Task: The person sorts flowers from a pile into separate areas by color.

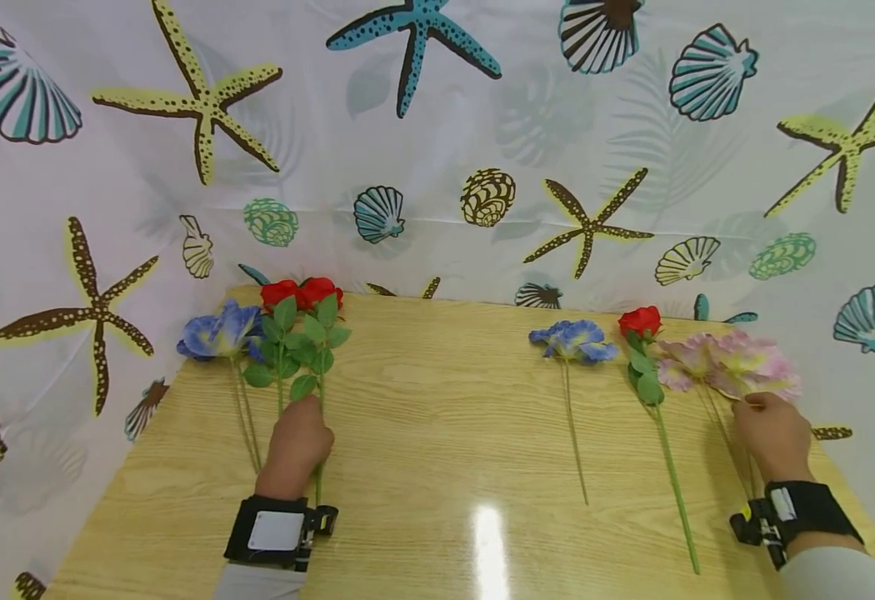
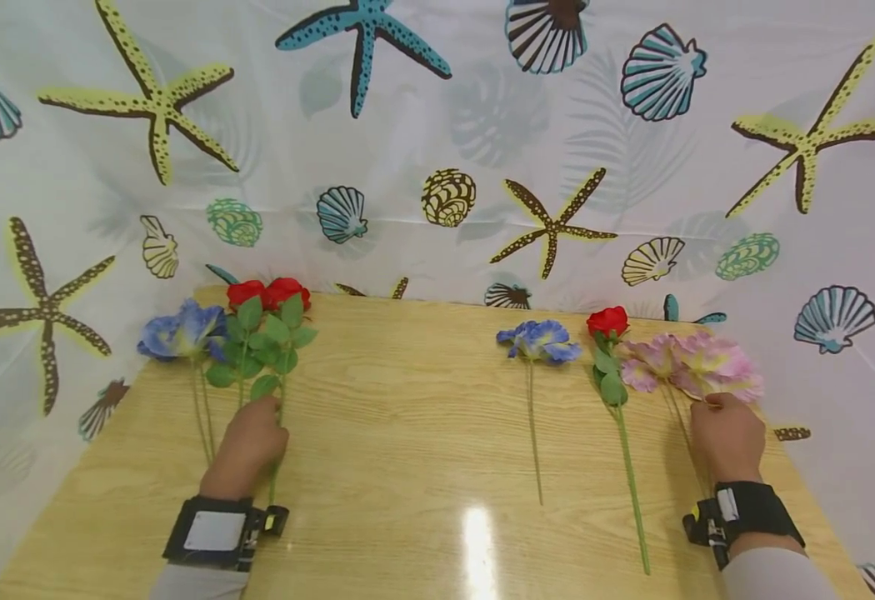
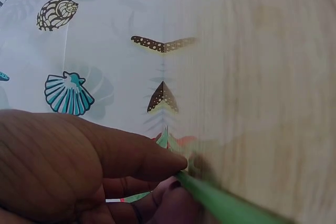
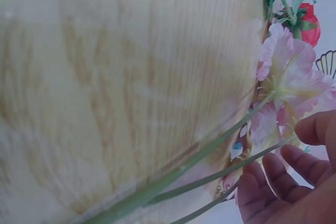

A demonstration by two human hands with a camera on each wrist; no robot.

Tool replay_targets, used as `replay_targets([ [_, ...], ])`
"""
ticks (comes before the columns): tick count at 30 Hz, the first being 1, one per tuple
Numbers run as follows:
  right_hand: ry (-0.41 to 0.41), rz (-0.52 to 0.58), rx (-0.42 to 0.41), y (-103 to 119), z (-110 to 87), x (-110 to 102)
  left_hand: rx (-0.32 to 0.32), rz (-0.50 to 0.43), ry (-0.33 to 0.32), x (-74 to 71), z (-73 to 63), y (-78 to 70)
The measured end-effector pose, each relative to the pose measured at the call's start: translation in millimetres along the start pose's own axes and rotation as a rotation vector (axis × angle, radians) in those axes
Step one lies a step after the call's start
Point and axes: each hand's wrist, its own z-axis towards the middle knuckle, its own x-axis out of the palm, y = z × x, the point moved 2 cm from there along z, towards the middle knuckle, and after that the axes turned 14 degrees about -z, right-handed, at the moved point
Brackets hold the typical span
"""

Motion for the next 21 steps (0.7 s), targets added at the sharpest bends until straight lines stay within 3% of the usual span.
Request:
replay_targets([
  [4,-0.038,0.015,0.014,-1,0.0,1,0.006,0.011,-0.001,1.4,2.4,0.3],
  [12,-0.166,0.097,-0.044,41,-34.2,-28,-0.043,-0.045,0.014,-8.0,2.7,0.6],
  [21,-0.281,0.211,-0.085,60,-44.1,-26,-0.099,-0.15,0.064,-6.0,4.5,-2.2],
])
